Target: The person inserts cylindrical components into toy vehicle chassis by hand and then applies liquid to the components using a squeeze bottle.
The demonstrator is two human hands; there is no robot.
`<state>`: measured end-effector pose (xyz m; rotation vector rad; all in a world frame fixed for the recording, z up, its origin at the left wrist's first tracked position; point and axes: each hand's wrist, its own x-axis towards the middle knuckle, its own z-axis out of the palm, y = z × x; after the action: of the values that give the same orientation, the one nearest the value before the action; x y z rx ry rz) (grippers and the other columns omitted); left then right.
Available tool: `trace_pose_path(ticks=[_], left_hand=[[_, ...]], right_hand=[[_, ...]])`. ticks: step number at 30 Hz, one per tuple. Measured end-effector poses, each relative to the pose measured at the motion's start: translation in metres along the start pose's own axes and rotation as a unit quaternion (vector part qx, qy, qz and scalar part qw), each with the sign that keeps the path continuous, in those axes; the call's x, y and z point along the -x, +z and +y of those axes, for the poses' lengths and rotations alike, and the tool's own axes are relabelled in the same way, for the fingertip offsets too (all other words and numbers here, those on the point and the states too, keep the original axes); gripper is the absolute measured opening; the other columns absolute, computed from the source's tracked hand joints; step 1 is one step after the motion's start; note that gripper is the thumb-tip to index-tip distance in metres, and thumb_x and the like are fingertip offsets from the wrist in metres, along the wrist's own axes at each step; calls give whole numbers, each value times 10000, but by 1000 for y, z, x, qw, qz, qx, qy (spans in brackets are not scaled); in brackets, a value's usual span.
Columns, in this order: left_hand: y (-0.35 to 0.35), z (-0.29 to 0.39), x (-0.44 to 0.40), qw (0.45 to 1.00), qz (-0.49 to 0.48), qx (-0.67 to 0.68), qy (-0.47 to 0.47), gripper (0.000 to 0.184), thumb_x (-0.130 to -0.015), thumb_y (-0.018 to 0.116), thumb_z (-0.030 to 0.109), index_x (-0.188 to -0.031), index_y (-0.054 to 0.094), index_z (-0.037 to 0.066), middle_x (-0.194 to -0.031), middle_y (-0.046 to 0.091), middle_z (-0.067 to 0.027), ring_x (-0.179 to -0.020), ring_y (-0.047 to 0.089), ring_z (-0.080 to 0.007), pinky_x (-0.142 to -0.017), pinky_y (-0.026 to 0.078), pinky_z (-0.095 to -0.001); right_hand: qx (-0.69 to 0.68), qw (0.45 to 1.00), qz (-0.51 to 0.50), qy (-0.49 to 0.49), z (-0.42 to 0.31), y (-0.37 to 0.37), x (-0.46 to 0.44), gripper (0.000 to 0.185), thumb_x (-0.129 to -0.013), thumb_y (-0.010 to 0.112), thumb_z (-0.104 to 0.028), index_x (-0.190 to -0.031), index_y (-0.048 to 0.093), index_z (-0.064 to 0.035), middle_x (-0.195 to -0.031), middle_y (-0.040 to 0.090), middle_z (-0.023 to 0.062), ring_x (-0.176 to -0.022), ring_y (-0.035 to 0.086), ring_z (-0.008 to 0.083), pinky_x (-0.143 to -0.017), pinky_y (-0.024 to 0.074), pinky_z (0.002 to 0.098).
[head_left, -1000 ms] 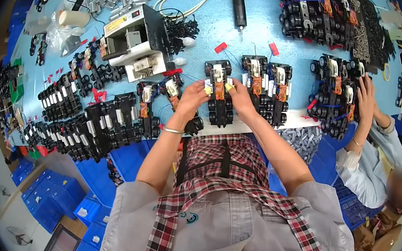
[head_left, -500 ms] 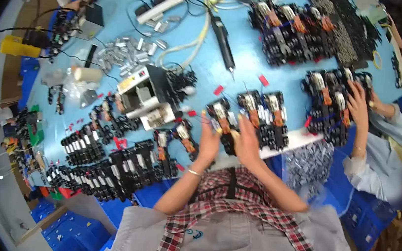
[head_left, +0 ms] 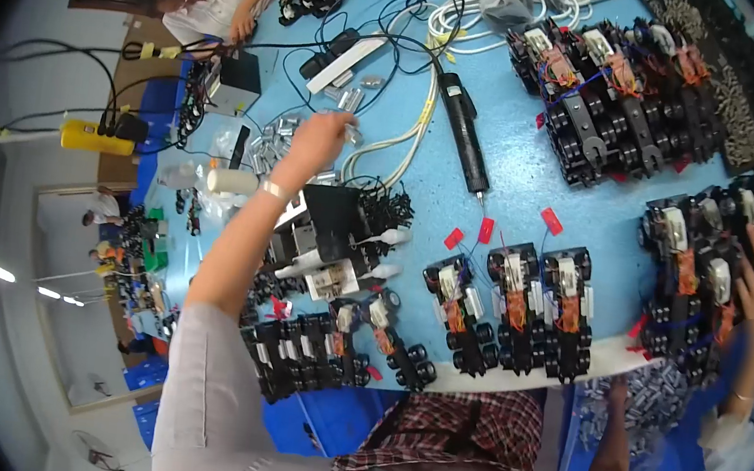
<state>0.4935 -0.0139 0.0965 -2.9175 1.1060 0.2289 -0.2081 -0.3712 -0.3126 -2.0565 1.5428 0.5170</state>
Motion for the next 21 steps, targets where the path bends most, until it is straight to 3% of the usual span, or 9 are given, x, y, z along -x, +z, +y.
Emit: trace_pose_path(ticks=[1,3,9,12,15,17,19,20,21], left_hand=[[19,-26,-16,1000,-6,-12,3,149,-752,530,118,-852,622,56,-718,605,-181,-659,598,-322,-639,478,-392],[45,-55,-38,946,-175,74,-264,186,-732,549,164,-819,601,8,-660,607,-153,-596,615,-256,-583,488,-349],[61,-47,-49,902,-186,229,-315,264,-702,580,188,-818,523,-43,-594,577,-110,-461,571,-182,-465,472,-287],[24,-36,-38,918,-129,248,-280,355,-748,556,179,-1016,440,-23,-722,589,-107,-585,600,-203,-568,498,-295],[-44,23,28,848,-32,466,-251,394,-798,480,120,-1158,368,6,-933,577,-141,-787,603,-205,-737,484,-303],[-71,47,106,771,0,583,-255,462,-794,531,192,-1201,378,35,-1018,546,-115,-963,558,-193,-856,433,-299],[-77,76,195,741,17,610,-279,464,-783,554,147,-1201,382,44,-1081,523,-118,-1011,532,-222,-889,417,-319],[-63,102,231,607,113,674,-405,453,-759,572,77,-1178,403,51,-1075,533,-108,-974,538,-225,-848,430,-301],[-47,115,267,580,86,692,-422,270,-836,510,77,-1096,437,78,-997,570,-124,-843,584,-209,-700,484,-253]], right_hand=[[-8,1000,-10,3,-15,13,-13,313,-850,498,-278,-1046,551,-40,-804,589,108,-695,548,205,-612,445,304],[-24,999,-23,9,-31,38,-30,302,-851,495,-268,-1044,548,-42,-815,588,106,-702,549,195,-608,444,293],[-111,994,5,2,-39,52,-8,269,-853,484,-236,-1036,542,-48,-849,585,98,-722,551,165,-597,442,259],[-269,959,71,-52,-43,42,10,254,-854,479,-220,-1033,539,-51,-866,583,94,-732,553,150,-591,440,243],[-491,832,177,-185,-60,38,38,239,-855,473,-205,-1029,536,-54,-882,581,90,-742,554,135,-586,439,226],[-391,914,-109,-4,-3,22,20,337,-860,465,-169,-1174,475,-46,-1011,571,142,-865,547,106,-648,413,176],[-402,897,-154,99,-32,-48,69,332,-813,525,-187,-1106,517,-33,-842,593,75,-742,532,79,-612,420,185],[-406,897,-157,73,-41,-75,93,295,-825,521,-180,-1080,524,-32,-855,590,73,-709,542,97,-585,431,204],[-410,897,-159,47,-54,-100,114,259,-837,516,-173,-1053,531,-30,-869,586,71,-676,552,114,-558,441,223]])
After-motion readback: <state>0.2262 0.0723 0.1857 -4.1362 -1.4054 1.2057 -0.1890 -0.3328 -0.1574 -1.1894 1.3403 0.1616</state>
